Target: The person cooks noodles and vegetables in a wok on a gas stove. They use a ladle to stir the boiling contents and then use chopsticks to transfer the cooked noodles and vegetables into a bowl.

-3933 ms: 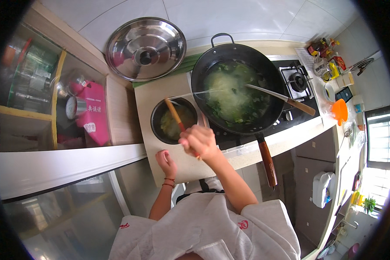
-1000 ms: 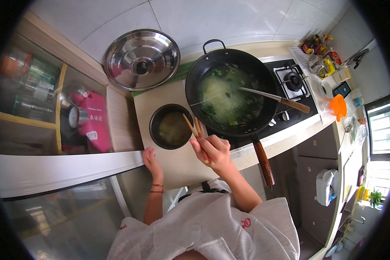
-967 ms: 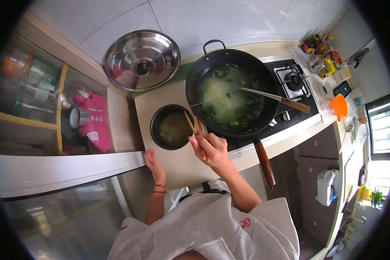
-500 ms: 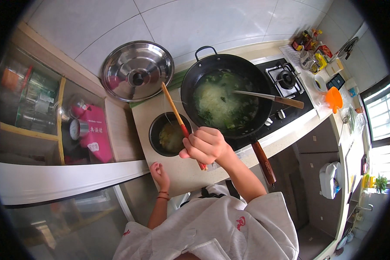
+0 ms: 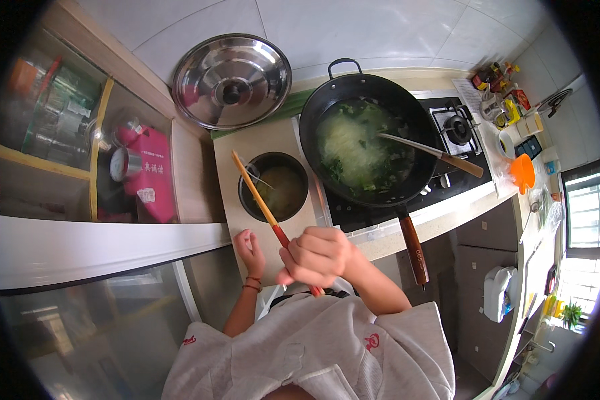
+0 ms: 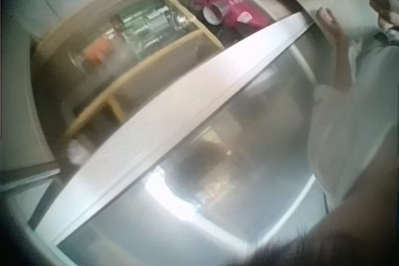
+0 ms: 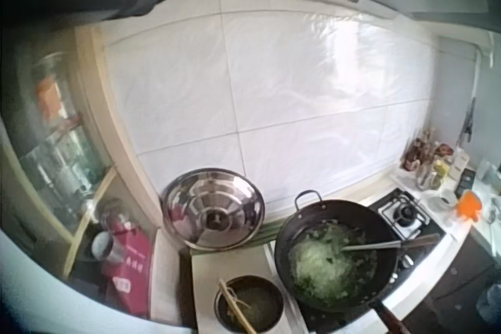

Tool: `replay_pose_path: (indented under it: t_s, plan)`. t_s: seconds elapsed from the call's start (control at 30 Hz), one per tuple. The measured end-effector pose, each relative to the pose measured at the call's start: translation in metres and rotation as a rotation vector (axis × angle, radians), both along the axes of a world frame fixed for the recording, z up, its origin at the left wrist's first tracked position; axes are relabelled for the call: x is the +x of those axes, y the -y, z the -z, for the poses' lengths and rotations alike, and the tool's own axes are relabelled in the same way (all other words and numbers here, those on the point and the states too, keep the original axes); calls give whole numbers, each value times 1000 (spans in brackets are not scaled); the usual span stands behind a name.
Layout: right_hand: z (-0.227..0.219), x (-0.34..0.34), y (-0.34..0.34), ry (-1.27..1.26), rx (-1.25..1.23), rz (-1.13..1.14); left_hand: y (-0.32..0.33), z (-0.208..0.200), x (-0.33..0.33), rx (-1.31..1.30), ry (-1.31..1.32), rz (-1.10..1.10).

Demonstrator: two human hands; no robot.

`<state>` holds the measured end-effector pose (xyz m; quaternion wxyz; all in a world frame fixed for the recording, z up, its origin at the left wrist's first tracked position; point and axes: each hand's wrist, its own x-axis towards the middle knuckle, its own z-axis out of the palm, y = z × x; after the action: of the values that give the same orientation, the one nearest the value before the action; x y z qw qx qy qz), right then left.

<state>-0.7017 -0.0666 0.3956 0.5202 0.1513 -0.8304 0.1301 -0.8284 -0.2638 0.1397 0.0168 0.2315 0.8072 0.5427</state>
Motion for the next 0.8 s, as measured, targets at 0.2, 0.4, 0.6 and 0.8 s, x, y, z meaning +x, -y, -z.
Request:
replay_pose_path:
  t_s: [0.2,0.4,0.6,0.8]
  plan:
    - [59,-7,12,452,-619,329,-3,11,-8,159,133,-44]
    - [5,29,-36,-47,-865,363,8,22,-5,124,174,-46]
    - [40,42,-173,-111,-1192,504,-4,10,3,27,-5,70]
    - [78,24,-226,469,-1303,348,-4,13,1,-38,-30,51]
